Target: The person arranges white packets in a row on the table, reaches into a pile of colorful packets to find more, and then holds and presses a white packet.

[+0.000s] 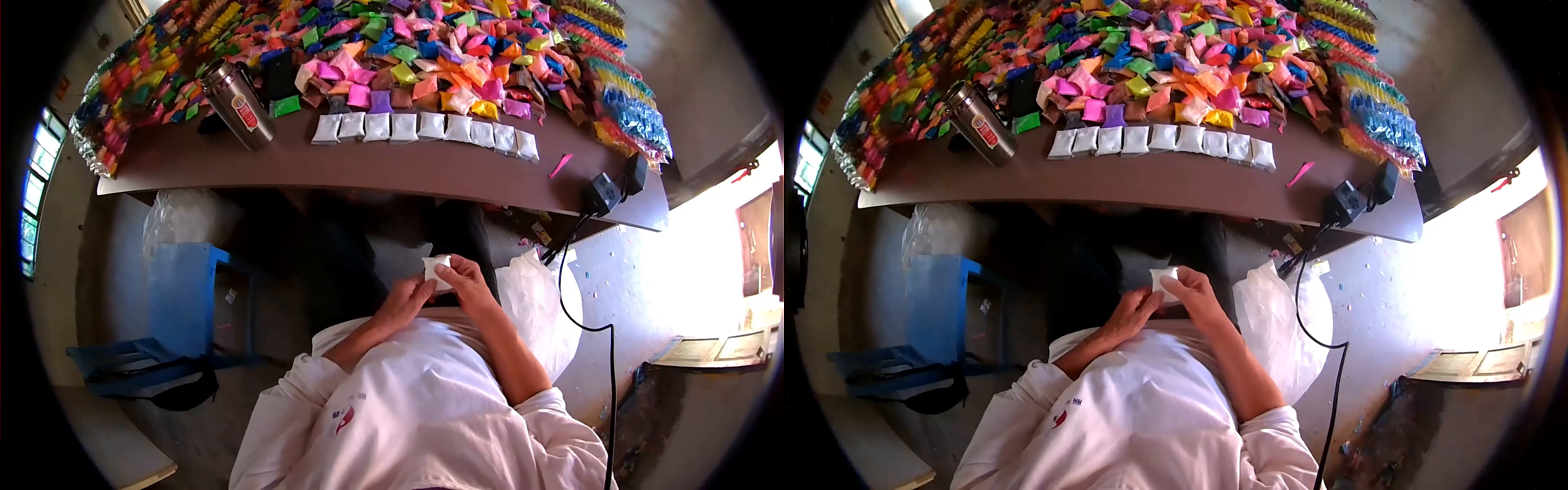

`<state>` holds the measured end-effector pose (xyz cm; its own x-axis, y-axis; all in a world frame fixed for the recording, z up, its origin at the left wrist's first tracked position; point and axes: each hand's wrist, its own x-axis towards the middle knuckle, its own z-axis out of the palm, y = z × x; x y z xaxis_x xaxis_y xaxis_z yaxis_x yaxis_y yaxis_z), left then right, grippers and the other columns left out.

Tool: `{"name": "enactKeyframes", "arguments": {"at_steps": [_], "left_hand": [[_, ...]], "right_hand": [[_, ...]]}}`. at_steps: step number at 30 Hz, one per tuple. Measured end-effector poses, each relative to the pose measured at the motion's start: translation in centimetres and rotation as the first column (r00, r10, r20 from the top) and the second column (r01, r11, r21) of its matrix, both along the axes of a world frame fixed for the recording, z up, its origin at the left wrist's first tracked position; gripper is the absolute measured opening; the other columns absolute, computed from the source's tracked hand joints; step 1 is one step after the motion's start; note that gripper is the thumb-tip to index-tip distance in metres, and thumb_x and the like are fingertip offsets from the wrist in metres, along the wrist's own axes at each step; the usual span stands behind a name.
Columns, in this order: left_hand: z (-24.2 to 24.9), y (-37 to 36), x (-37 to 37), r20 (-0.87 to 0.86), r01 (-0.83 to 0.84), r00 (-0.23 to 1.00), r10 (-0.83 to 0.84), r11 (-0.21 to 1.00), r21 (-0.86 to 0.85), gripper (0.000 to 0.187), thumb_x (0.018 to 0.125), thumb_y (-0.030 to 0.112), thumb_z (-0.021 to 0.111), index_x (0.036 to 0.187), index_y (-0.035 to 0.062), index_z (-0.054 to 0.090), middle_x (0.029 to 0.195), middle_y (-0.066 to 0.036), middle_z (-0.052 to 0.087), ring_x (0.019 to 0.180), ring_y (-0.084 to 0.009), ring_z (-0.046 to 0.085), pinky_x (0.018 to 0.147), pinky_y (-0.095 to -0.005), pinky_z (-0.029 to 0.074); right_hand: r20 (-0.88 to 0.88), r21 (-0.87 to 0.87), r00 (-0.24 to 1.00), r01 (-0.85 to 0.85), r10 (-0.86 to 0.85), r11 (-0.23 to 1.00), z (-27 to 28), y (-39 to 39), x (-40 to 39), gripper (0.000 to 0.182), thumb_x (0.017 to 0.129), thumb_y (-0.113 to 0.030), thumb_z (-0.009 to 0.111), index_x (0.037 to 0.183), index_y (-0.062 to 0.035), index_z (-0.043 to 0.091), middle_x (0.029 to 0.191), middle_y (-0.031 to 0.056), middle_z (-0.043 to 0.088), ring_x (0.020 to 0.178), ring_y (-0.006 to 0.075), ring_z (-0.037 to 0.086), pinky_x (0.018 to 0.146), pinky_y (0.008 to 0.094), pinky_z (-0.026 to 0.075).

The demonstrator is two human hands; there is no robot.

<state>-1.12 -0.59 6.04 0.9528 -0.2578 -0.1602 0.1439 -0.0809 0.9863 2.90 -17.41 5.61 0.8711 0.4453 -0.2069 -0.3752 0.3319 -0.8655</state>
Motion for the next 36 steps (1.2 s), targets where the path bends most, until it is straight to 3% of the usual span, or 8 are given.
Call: {"name": "enactKeyframes", "arguments": {"at_steps": [7,14,17,23,26,29,31,36], "left_hand": [[-1.3,0.2,0.0,-0.013,0.064,0.998,-0.064,0.997,0.031,0.037,0.098,0.034,0.049,0.096,-0.0021,0.057,0.079,-0.008,0.059,0.074,-0.0161,0.055,0.071,-0.0297,0.046],[-1.7,0.5,0.1,0.001,0.031,1.0,-0.031,0.997,0.071,0.042,0.097,0.038,0.049,0.097,-0.0023,0.058,0.079,-0.009,0.06,0.073,-0.0174,0.055,0.069,-0.0303,0.045],[-2.4,0.5,0.2,0.021,0.046,0.999,-0.047,0.997,0.068,0.046,0.096,0.043,0.048,0.095,-0.0011,0.062,0.08,-0.012,0.064,0.073,-0.0195,0.06,0.072,-0.0288,0.049],[-2.9,0.6,0.5,0.025,0.087,0.996,-0.09,0.991,0.106,0.048,0.096,0.045,0.047,0.096,0.0,0.062,0.08,-0.011,0.064,0.073,-0.0185,0.06,0.072,-0.0293,0.049],[-2.8,0.7,0.5,-0.048,0.058,0.997,-0.057,0.998,0.014,0.048,0.096,0.046,0.047,0.095,0.0003,0.062,0.08,-0.01,0.064,0.074,-0.018,0.06,0.072,-0.0295,0.049],[-4.1,0.7,0.5,-0.095,-0.003,0.995,-0.002,0.998,-0.06,0.049,0.096,0.046,0.046,0.094,0.0004,0.062,0.079,-0.009,0.064,0.073,-0.0173,0.06,0.072,-0.029,0.049],[-3.7,0.9,0.6,-0.094,-0.018,0.996,0.01,0.997,-0.082,0.049,0.096,0.047,0.046,0.094,0.0006,0.063,0.079,-0.008,0.064,0.073,-0.0171,0.06,0.073,-0.0285,0.05],[-3.8,1.3,0.8,-0.132,-0.013,0.991,-0.003,0.993,-0.121,0.052,0.095,0.05,0.046,0.091,0.0019,0.064,0.078,-0.008,0.065,0.073,-0.0172,0.061,0.074,-0.028,0.05]], "right_hand": [[0.089,-0.062,0.988,0.136,-0.13,0.989,-1.6,0.4,-0.3,0.016,0.089,-0.015,0.065,0.093,0.0,0.065,0.083,0.0026,0.066,0.073,0.0091,0.06,0.067,0.0237,0.049],[-0.022,-0.161,0.998,0.057,-0.061,0.985,-0.9,1.0,0.0,0.014,0.087,-0.015,0.066,0.09,-0.001,0.065,0.08,0.0021,0.066,0.072,0.0089,0.06,0.067,0.0237,0.049],[0.016,-0.103,1.0,-0.022,0.024,0.994,-2.1,1.0,0.2,0.013,0.086,-0.015,0.066,0.09,-0.0019,0.065,0.079,0.0022,0.066,0.07,0.0089,0.06,0.066,0.0236,0.048],[0.052,-0.072,0.998,0.034,-0.03,0.997,-3.3,0.8,0.2,0.011,0.087,-0.014,0.065,0.09,-0.0033,0.065,0.079,0.0024,0.066,0.069,0.0096,0.06,0.063,0.0241,0.048],[-0.036,-0.048,0.998,0.049,-0.051,0.998,-3.6,0.8,0.5,0.014,0.088,-0.015,0.062,0.092,-0.0023,0.066,0.08,0.003,0.066,0.071,0.0113,0.06,0.065,0.0263,0.048],[-0.131,0.045,0.991,0.041,-0.035,0.998,-3.0,0.6,0.7,0.024,0.087,-0.02,0.062,0.099,-0.0002,0.064,0.087,0.0066,0.066,0.075,0.016,0.061,0.069,0.03,0.049],[-0.229,0.261,0.963,-0.08,0.142,0.962,-2.1,0.3,1.1,0.025,0.087,-0.019,0.059,0.103,0.0012,0.062,0.094,0.009,0.065,0.081,0.019,0.061,0.075,0.0311,0.047],[-0.199,0.285,0.965,-0.111,0.172,0.952,-2.3,0.4,1.2,0.045,0.083,-0.03,0.068,0.111,0.0028,0.058,0.091,0.0103,0.063,0.077,0.0216,0.061,0.07,0.0328,0.049]]}}
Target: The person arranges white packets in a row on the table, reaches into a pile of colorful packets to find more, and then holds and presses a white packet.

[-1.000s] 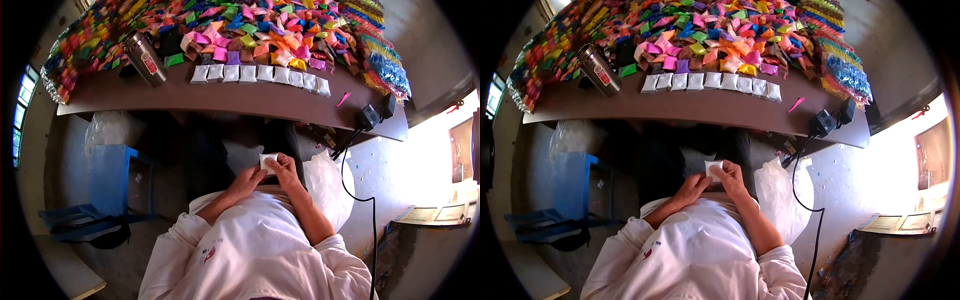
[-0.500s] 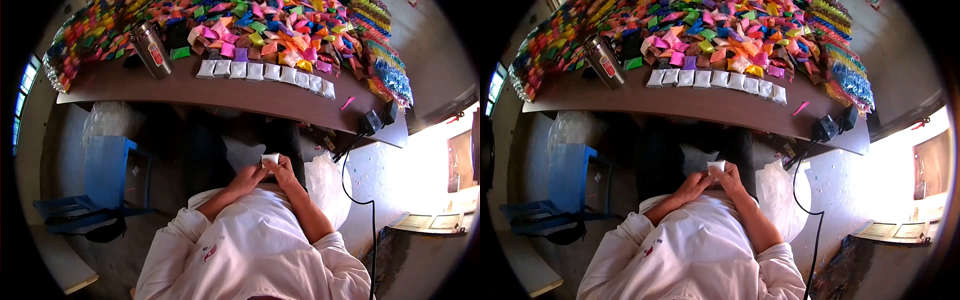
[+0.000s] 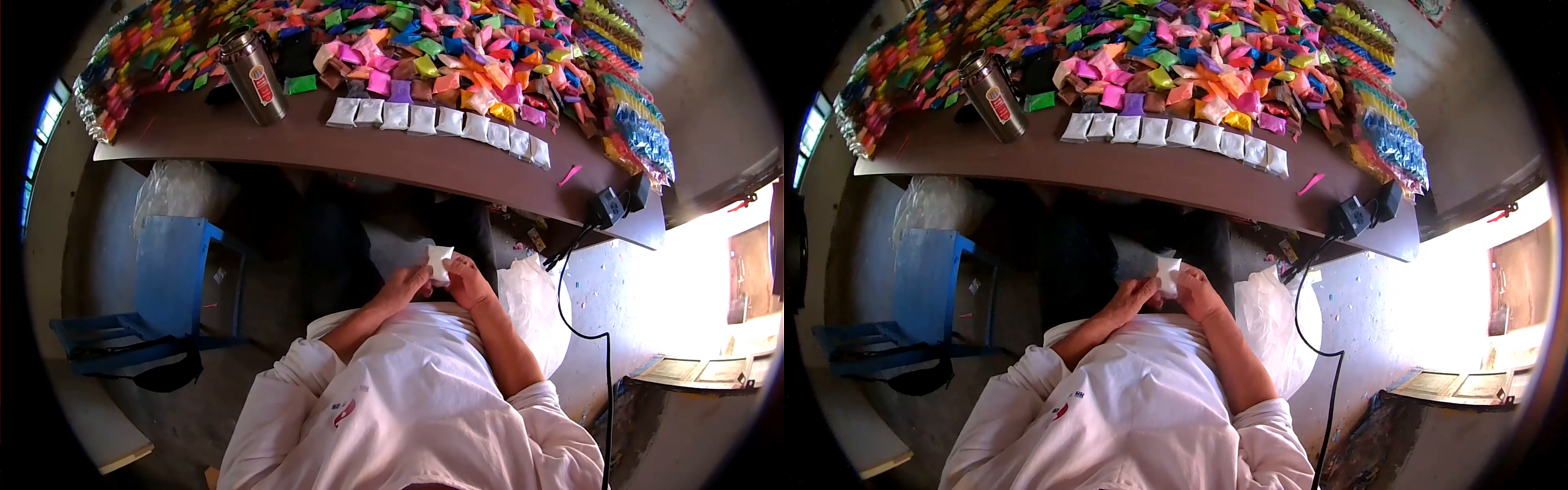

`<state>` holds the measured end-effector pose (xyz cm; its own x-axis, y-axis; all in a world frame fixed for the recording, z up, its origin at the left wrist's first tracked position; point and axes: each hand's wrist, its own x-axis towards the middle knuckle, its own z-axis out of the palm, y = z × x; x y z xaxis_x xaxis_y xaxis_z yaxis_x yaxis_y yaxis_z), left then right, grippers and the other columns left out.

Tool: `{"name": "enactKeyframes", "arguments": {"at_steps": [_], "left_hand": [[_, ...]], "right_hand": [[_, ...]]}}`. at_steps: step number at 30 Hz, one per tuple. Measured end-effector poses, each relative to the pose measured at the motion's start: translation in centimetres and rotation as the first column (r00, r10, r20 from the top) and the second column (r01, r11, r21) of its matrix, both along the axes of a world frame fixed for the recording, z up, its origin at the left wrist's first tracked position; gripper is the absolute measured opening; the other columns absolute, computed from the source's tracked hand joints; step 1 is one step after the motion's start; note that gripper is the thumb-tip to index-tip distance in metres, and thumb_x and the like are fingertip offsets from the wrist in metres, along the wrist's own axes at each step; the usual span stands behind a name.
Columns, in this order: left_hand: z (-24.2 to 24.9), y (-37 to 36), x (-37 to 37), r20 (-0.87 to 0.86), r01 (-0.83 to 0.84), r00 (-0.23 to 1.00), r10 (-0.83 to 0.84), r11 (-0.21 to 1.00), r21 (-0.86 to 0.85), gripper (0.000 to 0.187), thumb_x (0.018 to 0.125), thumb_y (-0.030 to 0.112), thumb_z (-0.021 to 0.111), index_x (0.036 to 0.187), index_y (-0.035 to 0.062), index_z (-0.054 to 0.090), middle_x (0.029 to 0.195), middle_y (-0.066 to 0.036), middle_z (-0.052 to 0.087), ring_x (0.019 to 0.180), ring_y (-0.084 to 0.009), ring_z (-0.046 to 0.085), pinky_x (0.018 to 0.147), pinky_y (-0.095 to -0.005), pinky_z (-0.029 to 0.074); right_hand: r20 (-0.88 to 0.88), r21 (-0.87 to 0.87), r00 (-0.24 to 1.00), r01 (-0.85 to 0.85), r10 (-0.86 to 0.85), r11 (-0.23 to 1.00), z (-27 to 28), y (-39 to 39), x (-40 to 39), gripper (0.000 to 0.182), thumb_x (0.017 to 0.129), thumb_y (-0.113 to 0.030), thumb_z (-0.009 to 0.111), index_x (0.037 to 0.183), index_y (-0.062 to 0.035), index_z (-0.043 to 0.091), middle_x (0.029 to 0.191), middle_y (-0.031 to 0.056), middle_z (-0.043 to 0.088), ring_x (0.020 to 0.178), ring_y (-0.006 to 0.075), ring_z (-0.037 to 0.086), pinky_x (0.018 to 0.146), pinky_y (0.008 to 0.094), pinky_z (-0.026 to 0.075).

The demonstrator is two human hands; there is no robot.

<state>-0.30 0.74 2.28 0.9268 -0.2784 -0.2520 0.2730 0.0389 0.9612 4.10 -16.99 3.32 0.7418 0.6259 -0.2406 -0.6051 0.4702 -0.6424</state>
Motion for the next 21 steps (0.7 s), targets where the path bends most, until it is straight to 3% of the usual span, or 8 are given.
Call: {"name": "enactKeyframes", "arguments": {"at_steps": [5,8,10,11,13,17,20,21], "left_hand": [[0.8,0.0,-0.1,-0.019,0.003,1.0,-0.001,0.998,0.07,0.06,0.096,0.055,0.038,0.086,0.0013,0.062,0.074,-0.007,0.061,0.07,-0.0151,0.058,0.069,-0.028,0.047],[-0.9,0.2,-0.1,-0.042,-0.022,0.999,0.019,0.997,-0.072,0.063,0.095,0.058,0.036,0.087,0.0017,0.062,0.078,-0.008,0.062,0.07,-0.0162,0.059,0.07,-0.0294,0.048],[-1.1,0.4,0.1,-0.169,-0.047,0.985,0.016,0.982,-0.183,0.061,0.095,0.057,0.037,0.096,0.0014,0.063,0.084,-0.009,0.064,0.073,-0.0173,0.061,0.073,-0.0297,0.05],[-1.2,0.3,0.1,-0.17,-0.047,0.985,0.016,0.982,-0.183,0.061,0.095,0.057,0.037,0.096,0.0014,0.063,0.084,-0.009,0.064,0.073,-0.0173,0.061,0.073,-0.0297,0.05],[0.9,0.1,-0.1,-0.137,-0.055,0.99,0.035,0.987,-0.15,0.06,0.095,0.056,0.039,0.104,0.0013,0.062,0.09,-0.01,0.065,0.077,-0.0182,0.062,0.076,-0.0294,0.05],[1.8,0.3,-0.2,-0.135,-0.035,0.991,0.019,0.992,-0.117,0.059,0.095,0.054,0.039,0.106,0.0009,0.062,0.092,-0.011,0.065,0.08,-0.0181,0.063,0.077,-0.0295,0.051],[0.2,0.1,-0.2,-0.015,0.015,1.0,-0.016,0.998,-0.059,0.056,0.097,0.051,0.04,0.106,0.0002,0.062,0.094,-0.012,0.065,0.081,-0.018,0.063,0.077,-0.0292,0.051],[0.1,0.3,-0.1,0.008,0.034,0.999,-0.034,0.999,-0.037,0.054,0.097,0.049,0.04,0.106,0.0001,0.061,0.093,-0.011,0.065,0.081,-0.0178,0.063,0.077,-0.0291,0.051]], "right_hand": [[0.075,-0.097,0.996,0.055,-0.048,0.994,-0.1,0.1,0.0,0.04,0.08,-0.028,0.074,0.106,-0.0008,0.059,0.086,0.0051,0.062,0.068,0.0134,0.057,0.06,0.0261,0.046],[0.06,-0.195,0.994,0.102,-0.092,0.975,-1.4,-0.2,0.1,0.035,0.078,-0.026,0.078,0.098,-0.0045,0.059,0.081,0.0015,0.061,0.061,0.0076,0.052,0.05,0.0203,0.04],[0.146,-0.367,0.973,0.222,-0.18,0.904,-0.6,0.6,-0.2,0.03,0.078,-0.026,0.078,0.091,-0.0071,0.058,0.076,0.0002,0.061,0.056,0.0056,0.049,0.044,0.0189,0.035],[0.145,-0.367,0.973,0.222,-0.18,0.904,-0.4,0.9,-0.4,0.03,0.078,-0.026,0.078,0.091,-0.0071,0.058,0.076,0.0002,0.061,0.056,0.0056,0.049,0.044,0.0189,0.035],[0.319,-0.534,0.945,0.242,-0.072,0.81,-0.1,1.4,-0.6,0.029,0.079,-0.027,0.077,0.091,-0.0081,0.058,0.073,-0.0005,0.06,0.058,0.0052,0.051,0.045,0.0188,0.037],[0.364,-0.562,0.929,0.269,-0.057,0.782,-1.0,1.5,-0.6,0.03,0.083,-0.032,0.073,0.092,-0.0076,0.058,0.072,-0.0002,0.06,0.059,0.0053,0.052,0.047,0.0193,0.039],[0.298,-0.508,0.95,0.245,-0.098,0.826,-0.6,1.6,-0.5,0.031,0.087,-0.035,0.067,0.094,-0.0062,0.059,0.076,0.0009,0.062,0.062,0.0076,0.055,0.051,0.0222,0.043],[0.173,-0.414,0.974,0.207,-0.147,0.886,-0.4,1.6,-0.4,0.03,0.089,-0.034,0.065,0.095,-0.0054,0.059,0.078,0.0013,0.062,0.064,0.0087,0.056,0.054,0.0238,0.045]]}}
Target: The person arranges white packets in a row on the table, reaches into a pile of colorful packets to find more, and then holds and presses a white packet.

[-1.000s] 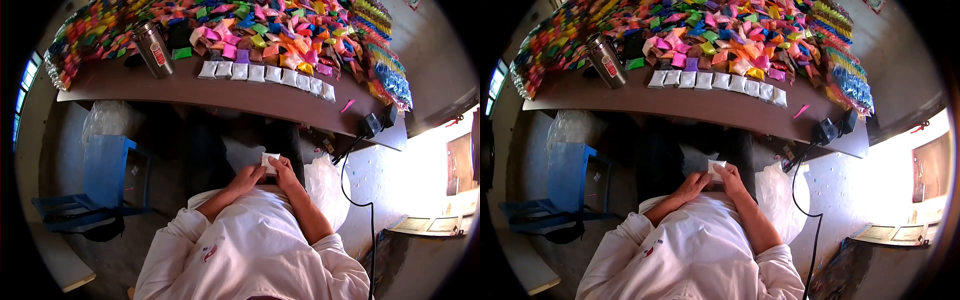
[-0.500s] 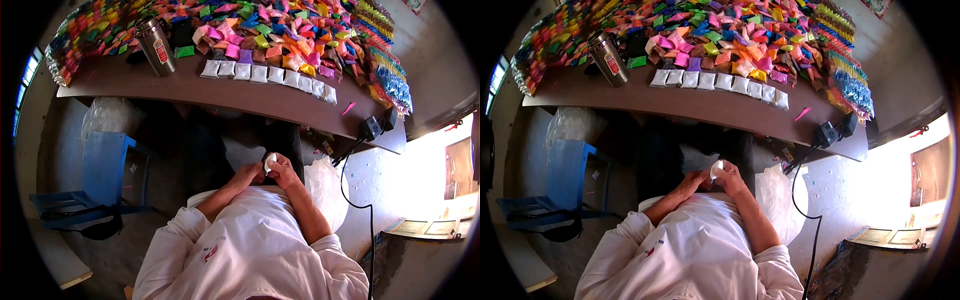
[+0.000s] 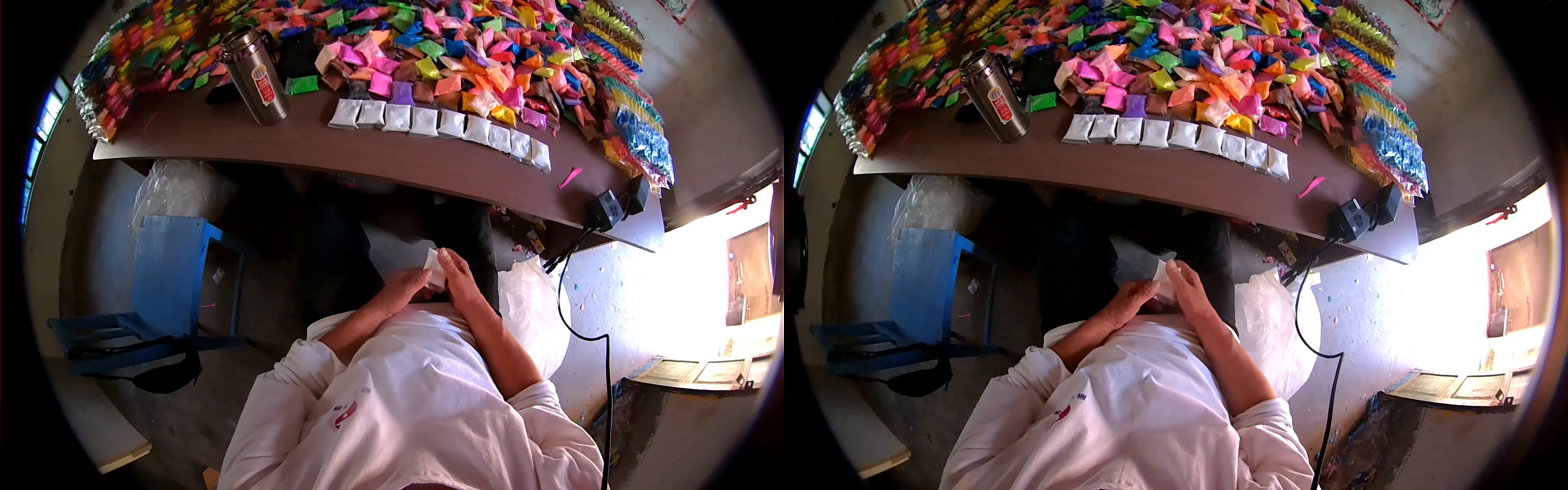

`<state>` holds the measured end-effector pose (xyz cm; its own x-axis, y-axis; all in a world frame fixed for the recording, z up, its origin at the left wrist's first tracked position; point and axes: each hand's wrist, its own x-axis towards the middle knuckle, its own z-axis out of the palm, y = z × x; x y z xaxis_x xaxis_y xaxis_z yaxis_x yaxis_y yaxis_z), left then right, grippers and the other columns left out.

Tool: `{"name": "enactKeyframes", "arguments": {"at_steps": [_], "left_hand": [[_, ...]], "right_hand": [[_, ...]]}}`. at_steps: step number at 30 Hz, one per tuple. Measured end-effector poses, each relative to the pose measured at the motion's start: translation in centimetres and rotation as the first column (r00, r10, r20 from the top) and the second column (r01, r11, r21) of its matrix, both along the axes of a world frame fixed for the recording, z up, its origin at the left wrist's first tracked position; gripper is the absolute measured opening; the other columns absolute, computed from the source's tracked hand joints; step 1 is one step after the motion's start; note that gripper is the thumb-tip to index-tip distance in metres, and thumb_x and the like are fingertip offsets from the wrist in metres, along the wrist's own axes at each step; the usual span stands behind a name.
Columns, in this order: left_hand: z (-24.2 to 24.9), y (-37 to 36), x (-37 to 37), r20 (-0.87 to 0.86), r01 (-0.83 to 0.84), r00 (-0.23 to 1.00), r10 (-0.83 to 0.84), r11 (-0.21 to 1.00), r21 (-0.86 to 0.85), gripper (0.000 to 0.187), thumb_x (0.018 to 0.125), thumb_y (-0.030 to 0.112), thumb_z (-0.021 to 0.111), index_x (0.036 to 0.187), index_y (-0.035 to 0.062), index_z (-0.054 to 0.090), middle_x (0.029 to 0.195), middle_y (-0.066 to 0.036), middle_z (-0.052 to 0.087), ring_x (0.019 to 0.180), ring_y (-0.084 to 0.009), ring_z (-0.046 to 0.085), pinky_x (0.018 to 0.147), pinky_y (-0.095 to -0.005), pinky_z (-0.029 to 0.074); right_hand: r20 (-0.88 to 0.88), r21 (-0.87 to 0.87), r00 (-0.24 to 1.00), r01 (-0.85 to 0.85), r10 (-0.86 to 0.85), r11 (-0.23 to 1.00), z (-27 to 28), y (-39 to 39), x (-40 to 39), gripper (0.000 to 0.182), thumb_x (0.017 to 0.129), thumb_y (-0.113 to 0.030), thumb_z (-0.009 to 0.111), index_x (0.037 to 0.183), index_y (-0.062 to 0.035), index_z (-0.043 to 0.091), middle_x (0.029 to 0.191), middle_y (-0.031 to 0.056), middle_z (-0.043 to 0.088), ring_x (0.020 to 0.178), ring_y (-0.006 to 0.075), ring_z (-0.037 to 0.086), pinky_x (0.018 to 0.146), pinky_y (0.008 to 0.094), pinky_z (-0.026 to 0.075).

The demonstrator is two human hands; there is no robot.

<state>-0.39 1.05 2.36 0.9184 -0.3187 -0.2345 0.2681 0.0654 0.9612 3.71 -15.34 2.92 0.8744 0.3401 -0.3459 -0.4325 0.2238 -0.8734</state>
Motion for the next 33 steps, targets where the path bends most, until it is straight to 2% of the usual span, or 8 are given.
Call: {"name": "enactKeyframes", "arguments": {"at_steps": [1,2,4,7,10,17,23,33], "left_hand": [[-0.2,0.1,0.0,0.023,0.018,1.0,-0.018,1.0,0.022,0.053,0.098,0.048,0.04,0.106,0.0001,0.061,0.093,-0.011,0.065,0.081,-0.0177,0.063,0.077,-0.029,0.051],[-0.3,0.1,0.0,0.023,0.016,1.0,-0.016,1.0,0.022,0.053,0.098,0.048,0.04,0.106,0.0001,0.061,0.093,-0.011,0.065,0.081,-0.0177,0.063,0.077,-0.029,0.051],[0.2,0.0,-0.1,0.023,-0.039,0.999,0.039,0.999,-0.021,0.051,0.098,0.047,0.04,0.106,0.0004,0.061,0.091,-0.011,0.065,0.08,-0.017,0.062,0.076,-0.0286,0.05],[0.7,0.0,-0.4,-0.001,-0.025,1.0,0.026,0.993,0.116,0.051,0.098,0.046,0.039,0.105,0.0005,0.061,0.089,-0.01,0.064,0.077,-0.0161,0.06,0.074,-0.028,0.05],[-0.8,0.0,-0.1,-0.005,0.028,1.0,-0.028,0.995,0.096,0.052,0.099,0.047,0.038,0.105,0.0002,0.06,0.089,-0.009,0.063,0.076,-0.0156,0.059,0.073,-0.0272,0.05],[0.2,-0.4,-0.2,0.004,-0.047,0.999,0.047,0.998,0.044,0.051,0.099,0.047,0.039,0.102,0.0,0.06,0.083,-0.007,0.062,0.074,-0.0148,0.059,0.072,-0.0274,0.049],[-0.7,-0.3,-0.1,-0.025,0.0,1.0,0.003,0.995,0.1,0.047,0.099,0.043,0.043,0.095,-0.0002,0.06,0.08,-0.006,0.062,0.072,-0.015,0.058,0.07,-0.028,0.048],[-0.7,-0.3,0.0,-0.031,-0.049,0.998,0.051,0.996,0.074,0.047,0.099,0.043,0.042,0.093,-0.0003,0.06,0.079,-0.007,0.063,0.071,-0.0154,0.059,0.07,-0.0284,0.048]], "right_hand": [[-0.113,0.137,0.994,0.024,-0.008,0.99,0.1,0.0,0.1,0.029,0.091,-0.033,0.062,0.096,-0.0047,0.059,0.08,0.0017,0.063,0.066,0.0098,0.057,0.057,0.0254,0.046],[-0.112,0.138,0.994,0.022,-0.007,0.99,0.2,0.0,0.1,0.029,0.091,-0.033,0.062,0.096,-0.0047,0.059,0.08,0.0017,0.063,0.066,0.0098,0.057,0.057,0.0254,0.046],[-0.049,0.099,0.993,-0.106,0.111,0.99,0.3,-0.3,0.1,0.023,0.091,-0.027,0.061,0.097,-0.0042,0.06,0.082,0.002,0.064,0.07,0.0114,0.059,0.061,0.0268,0.047],[0.072,0.034,0.993,-0.096,0.093,0.995,-0.6,-0.5,0.0,0.019,0.09,-0.022,0.063,0.096,-0.0038,0.06,0.082,0.0024,0.064,0.07,0.011,0.059,0.063,0.0262,0.048],[0.115,0.045,0.99,-0.088,0.082,0.995,-1.1,-0.6,0.1,0.016,0.089,-0.018,0.065,0.095,-0.0041,0.061,0.083,0.0025,0.065,0.072,0.0102,0.059,0.065,0.0256,0.048],[0.098,0.077,0.995,-0.022,0.014,0.997,-0.8,-0.5,0.0,0.016,0.089,-0.02,0.066,0.091,-0.0042,0.066,0.083,0.0009,0.065,0.072,0.0081,0.058,0.065,0.0241,0.047],[0.152,-0.056,0.988,-0.023,0.031,0.998,-1.4,-0.9,0.0,0.021,0.088,-0.024,0.068,0.089,-0.0027,0.067,0.079,0.0,0.065,0.068,0.007,0.056,0.063,0.0237,0.045],[0.154,-0.107,0.988,-0.011,0.027,0.994,-2.0,-0.7,0.2,0.029,0.093,-0.027,0.057,0.088,-0.0007,0.066,0.078,0.0015,0.063,0.068,0.0092,0.055,0.064,0.0242,0.044]]}}
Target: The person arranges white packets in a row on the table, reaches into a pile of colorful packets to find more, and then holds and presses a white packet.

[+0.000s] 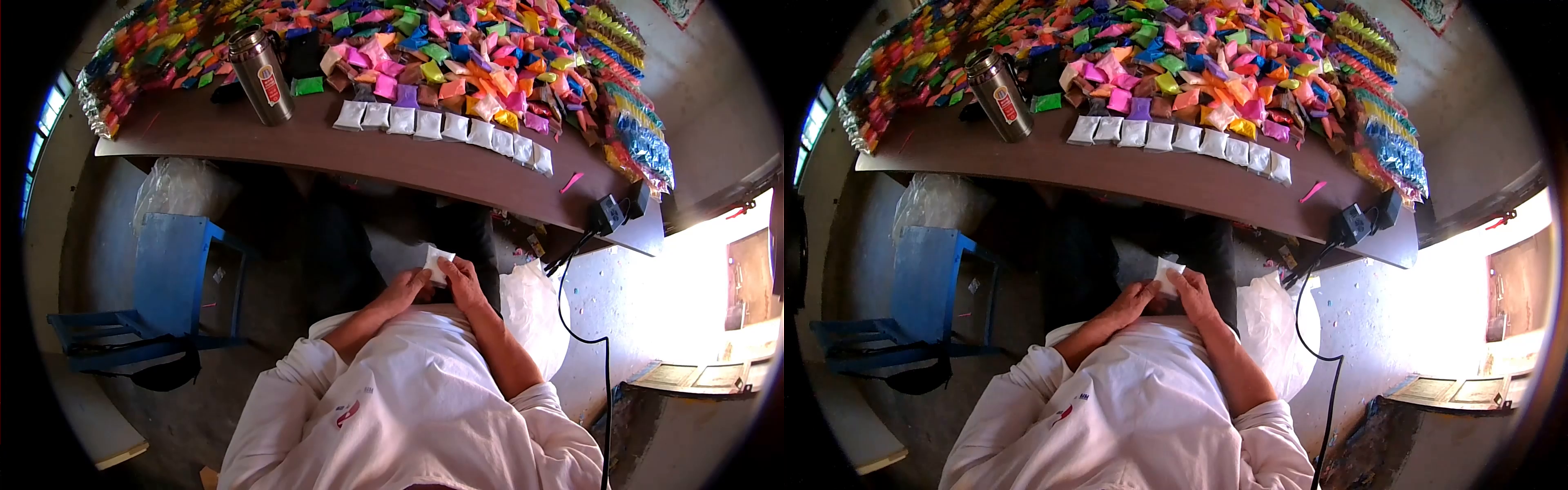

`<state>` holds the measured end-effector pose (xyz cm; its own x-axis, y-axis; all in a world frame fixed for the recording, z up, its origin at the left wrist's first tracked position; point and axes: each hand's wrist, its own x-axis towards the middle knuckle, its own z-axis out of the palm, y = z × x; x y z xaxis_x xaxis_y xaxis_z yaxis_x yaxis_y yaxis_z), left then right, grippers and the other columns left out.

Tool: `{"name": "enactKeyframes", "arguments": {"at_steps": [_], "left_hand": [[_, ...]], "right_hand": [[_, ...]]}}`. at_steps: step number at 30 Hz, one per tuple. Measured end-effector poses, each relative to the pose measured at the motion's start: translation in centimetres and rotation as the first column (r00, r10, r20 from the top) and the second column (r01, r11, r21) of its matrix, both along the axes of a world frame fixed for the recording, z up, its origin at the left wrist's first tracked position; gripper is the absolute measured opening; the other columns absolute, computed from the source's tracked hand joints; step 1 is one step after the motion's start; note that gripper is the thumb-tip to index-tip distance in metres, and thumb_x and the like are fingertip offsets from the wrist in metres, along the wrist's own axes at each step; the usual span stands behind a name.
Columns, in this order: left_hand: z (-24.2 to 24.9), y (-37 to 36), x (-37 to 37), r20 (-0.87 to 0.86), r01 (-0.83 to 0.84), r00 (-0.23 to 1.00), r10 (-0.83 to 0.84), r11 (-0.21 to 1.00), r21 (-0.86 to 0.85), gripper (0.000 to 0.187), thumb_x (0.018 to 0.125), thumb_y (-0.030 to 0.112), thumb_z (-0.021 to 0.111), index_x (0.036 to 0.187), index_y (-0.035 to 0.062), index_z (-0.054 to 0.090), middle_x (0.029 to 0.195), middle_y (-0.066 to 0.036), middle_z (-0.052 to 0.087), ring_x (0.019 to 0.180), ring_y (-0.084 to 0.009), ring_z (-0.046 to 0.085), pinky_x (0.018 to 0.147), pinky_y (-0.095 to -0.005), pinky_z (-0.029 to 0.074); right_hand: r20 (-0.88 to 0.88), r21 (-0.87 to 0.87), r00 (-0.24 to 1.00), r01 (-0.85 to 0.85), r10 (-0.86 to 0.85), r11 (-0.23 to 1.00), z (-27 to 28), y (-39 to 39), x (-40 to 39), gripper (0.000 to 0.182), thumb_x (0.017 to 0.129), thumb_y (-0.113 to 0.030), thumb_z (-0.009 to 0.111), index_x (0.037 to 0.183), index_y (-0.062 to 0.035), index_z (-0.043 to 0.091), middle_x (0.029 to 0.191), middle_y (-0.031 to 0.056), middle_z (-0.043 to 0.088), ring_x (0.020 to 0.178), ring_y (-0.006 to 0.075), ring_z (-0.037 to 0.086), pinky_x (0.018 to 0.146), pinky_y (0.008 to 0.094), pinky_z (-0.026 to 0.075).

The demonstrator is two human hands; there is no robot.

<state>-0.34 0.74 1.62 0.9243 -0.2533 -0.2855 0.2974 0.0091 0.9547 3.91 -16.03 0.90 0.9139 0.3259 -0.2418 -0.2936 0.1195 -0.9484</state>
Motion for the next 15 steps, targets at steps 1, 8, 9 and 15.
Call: {"name": "enactKeyframes", "arguments": {"at_steps": [1,8,9,15], "left_hand": [[-0.1,0.0,0.0,0.016,0.014,1.0,-0.014,1.0,0.005,0.047,0.099,0.043,0.042,0.093,-0.0002,0.06,0.079,-0.007,0.063,0.071,-0.0155,0.059,0.07,-0.0283,0.049],[0.4,0.2,0.0,0.021,0.056,0.998,-0.056,0.998,0.012,0.048,0.099,0.044,0.041,0.095,-0.0004,0.059,0.081,-0.008,0.062,0.071,-0.0154,0.059,0.07,-0.0279,0.049],[0.3,0.1,0.0,-0.003,0.039,0.999,-0.039,0.999,-0.002,0.048,0.099,0.045,0.041,0.095,-0.0003,0.059,0.081,-0.008,0.062,0.071,-0.0153,0.059,0.07,-0.0278,0.049],[0.2,0.5,0.1,-0.022,0.037,0.999,-0.037,0.999,0.002,0.053,0.097,0.051,0.04,0.099,0.0026,0.062,0.084,-0.008,0.064,0.076,-0.0165,0.061,0.075,-0.0294,0.05]], "right_hand": [[0.015,-0.026,1.0,-0.011,0.011,1.0,-0.3,-0.1,0.0,0.03,0.094,-0.029,0.056,0.089,-0.0001,0.065,0.078,0.0017,0.063,0.069,0.0096,0.055,0.064,0.0245,0.044],[-0.097,0.016,0.994,-0.055,0.056,0.998,-1.5,-1.0,0.6,0.024,0.091,-0.023,0.057,0.093,0.0007,0.064,0.08,0.005,0.064,0.068,0.014,0.058,0.065,0.0268,0.046],[-0.158,0.143,0.987,-0.001,0.024,0.99,-1.3,-0.9,0.6,0.022,0.09,-0.02,0.057,0.093,0.0005,0.064,0.082,0.0058,0.065,0.068,0.0151,0.059,0.065,0.027,0.047],[-0.095,0.241,0.987,-0.105,0.131,0.965,0.2,-0.2,0.4,0.018,0.085,-0.014,0.06,0.096,0.0003,0.063,0.086,0.0072,0.066,0.071,0.0168,0.061,0.065,0.0274,0.049]]}}
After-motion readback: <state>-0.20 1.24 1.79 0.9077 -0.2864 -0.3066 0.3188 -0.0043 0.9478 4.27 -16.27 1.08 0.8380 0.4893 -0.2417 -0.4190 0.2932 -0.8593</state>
